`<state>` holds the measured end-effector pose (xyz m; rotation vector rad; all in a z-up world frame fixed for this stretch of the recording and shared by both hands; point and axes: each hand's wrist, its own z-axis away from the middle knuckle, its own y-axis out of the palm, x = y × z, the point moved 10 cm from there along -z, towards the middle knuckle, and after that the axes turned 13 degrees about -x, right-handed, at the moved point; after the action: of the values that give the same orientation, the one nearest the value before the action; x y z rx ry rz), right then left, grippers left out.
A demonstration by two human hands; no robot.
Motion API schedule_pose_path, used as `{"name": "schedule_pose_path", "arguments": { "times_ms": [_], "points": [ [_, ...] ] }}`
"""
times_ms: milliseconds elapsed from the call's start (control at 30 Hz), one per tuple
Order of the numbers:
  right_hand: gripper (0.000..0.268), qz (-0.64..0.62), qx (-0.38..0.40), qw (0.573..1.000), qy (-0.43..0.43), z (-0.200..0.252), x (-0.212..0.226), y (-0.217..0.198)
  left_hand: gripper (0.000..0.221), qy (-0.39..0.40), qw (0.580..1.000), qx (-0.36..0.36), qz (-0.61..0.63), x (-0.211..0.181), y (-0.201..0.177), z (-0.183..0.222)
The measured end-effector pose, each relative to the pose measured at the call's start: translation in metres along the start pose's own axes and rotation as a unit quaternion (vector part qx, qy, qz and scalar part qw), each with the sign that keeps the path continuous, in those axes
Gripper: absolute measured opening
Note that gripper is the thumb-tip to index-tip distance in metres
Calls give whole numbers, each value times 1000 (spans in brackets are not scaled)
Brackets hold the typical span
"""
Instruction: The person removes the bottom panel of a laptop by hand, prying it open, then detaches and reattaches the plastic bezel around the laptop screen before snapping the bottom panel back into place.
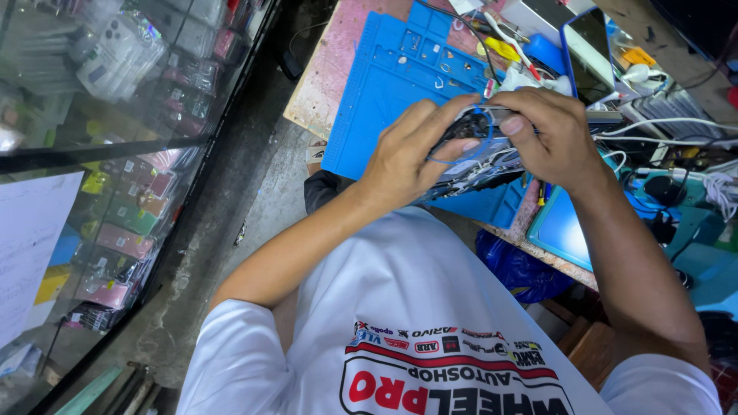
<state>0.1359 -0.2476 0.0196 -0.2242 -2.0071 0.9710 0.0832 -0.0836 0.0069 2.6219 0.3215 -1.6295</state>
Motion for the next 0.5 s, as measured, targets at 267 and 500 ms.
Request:
{"name": "schedule_pose_path", "arguments": {
  "times_ms": [267,500],
  "points": [
    [37,11,-13,999,-35,7,29,-15,42,38,999,17,21,-27,4,1],
    [30,139,-50,989,-27,29,69,-5,40,32,998,32,-49,-27,6,26]
  ]
}}
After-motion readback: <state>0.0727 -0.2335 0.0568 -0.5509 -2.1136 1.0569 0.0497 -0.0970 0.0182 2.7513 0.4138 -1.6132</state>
